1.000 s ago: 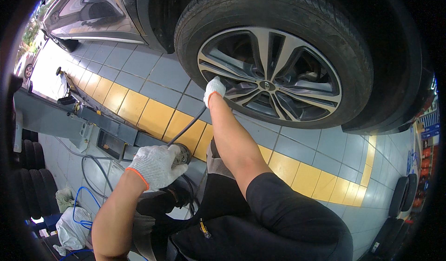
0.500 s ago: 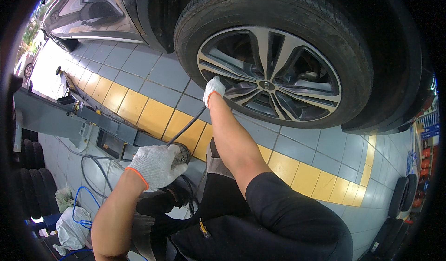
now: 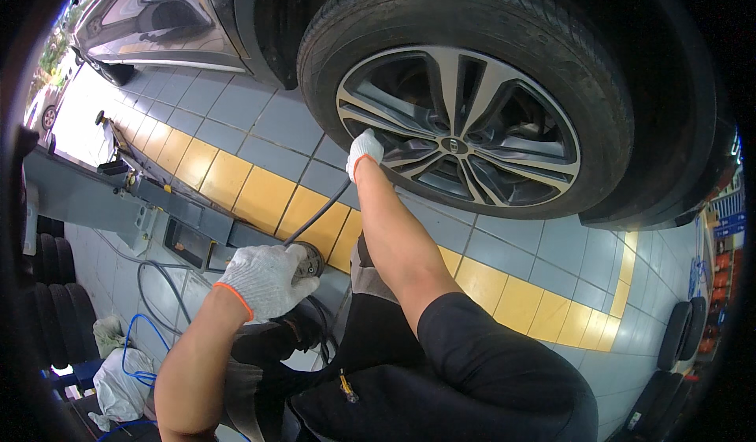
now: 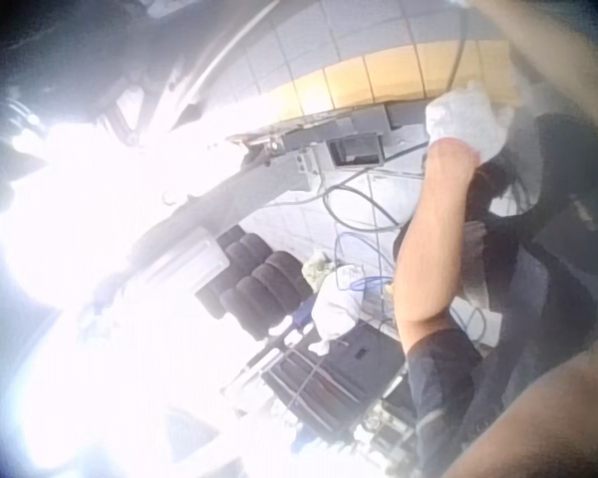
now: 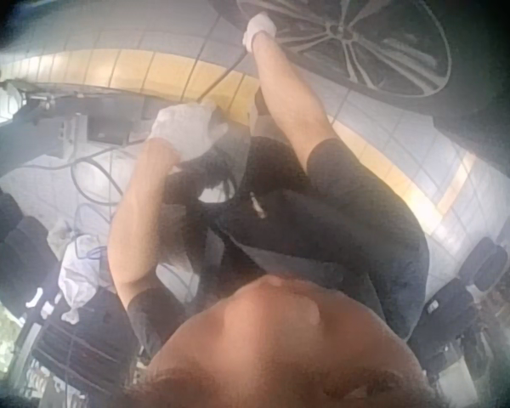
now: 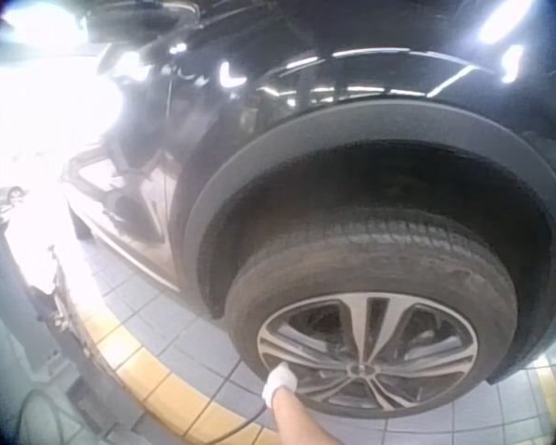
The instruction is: The person walks through a garage, retrieves an air hose from a compressor, and inflates two car tires. They connect the hose to each tire valve, hold it in place while air flows, then disconnect and move to the next tire.
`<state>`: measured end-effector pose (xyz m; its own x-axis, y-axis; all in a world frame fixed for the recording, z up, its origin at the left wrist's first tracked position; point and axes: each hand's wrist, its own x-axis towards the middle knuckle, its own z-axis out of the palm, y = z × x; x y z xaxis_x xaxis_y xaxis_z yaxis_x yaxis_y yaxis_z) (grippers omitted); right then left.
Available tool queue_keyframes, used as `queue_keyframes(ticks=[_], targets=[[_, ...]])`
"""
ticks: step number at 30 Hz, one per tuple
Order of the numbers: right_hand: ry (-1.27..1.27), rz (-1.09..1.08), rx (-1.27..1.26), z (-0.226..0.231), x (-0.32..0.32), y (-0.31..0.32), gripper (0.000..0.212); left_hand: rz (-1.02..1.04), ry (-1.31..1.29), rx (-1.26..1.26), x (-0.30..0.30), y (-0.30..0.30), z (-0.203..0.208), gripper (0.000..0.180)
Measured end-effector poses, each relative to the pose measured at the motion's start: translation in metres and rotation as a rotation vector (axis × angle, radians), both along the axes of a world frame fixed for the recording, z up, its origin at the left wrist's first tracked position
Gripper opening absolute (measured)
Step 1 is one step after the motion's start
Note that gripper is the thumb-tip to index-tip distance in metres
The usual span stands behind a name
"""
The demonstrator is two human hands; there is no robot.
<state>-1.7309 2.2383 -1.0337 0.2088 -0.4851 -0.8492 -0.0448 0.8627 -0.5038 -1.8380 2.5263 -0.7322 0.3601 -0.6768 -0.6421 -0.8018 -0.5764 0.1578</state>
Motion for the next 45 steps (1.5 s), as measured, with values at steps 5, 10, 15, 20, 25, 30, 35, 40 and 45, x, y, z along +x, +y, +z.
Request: queue_keyframes(ticks=[5,10,15,20,25,30,35,40,45], targets=[[-0.077,-0.088,0.085,0.008,-0.003,0.002,0.064,-0.002,0.000,-0.021,0.000,0.001,-0.001,0.055],[-0.007,0.038,-0.008,0.012,-0.003,0.004,0.068,-0.003,-0.005,-0.005,0.000,0.001,-0.003,0.055],[-0.029,0.020,0.027,0.006,-0.001,0.003,0.069,-0.004,0.002,-0.006,0.000,0.001,-0.002,0.056],[-0.059,-0.006,0.052,-0.004,0.001,0.000,0.068,-0.008,-0.008,0.003,-0.001,0.000,-0.001,0.056],[-0.035,0.015,0.082,-0.004,0.001,-0.002,0.067,-0.010,-0.003,-0.008,-0.001,0.001,-0.002,0.057],[-0.028,0.039,0.039,-0.005,0.001,-0.002,0.063,-0.019,-0.011,-0.009,-0.001,0.001,-0.002,0.057],[0.017,0.051,-0.020,-0.012,0.003,-0.003,0.062,-0.016,-0.003,0.012,0.000,0.000,-0.001,0.057],[-0.045,0.012,0.054,-0.014,0.002,-0.005,0.061,-0.006,0.003,0.021,0.000,0.000,-0.002,0.058],[-0.063,-0.024,0.026,-0.018,0.003,-0.005,0.064,-0.021,-0.010,0.001,0.000,0.001,-0.002,0.057]])
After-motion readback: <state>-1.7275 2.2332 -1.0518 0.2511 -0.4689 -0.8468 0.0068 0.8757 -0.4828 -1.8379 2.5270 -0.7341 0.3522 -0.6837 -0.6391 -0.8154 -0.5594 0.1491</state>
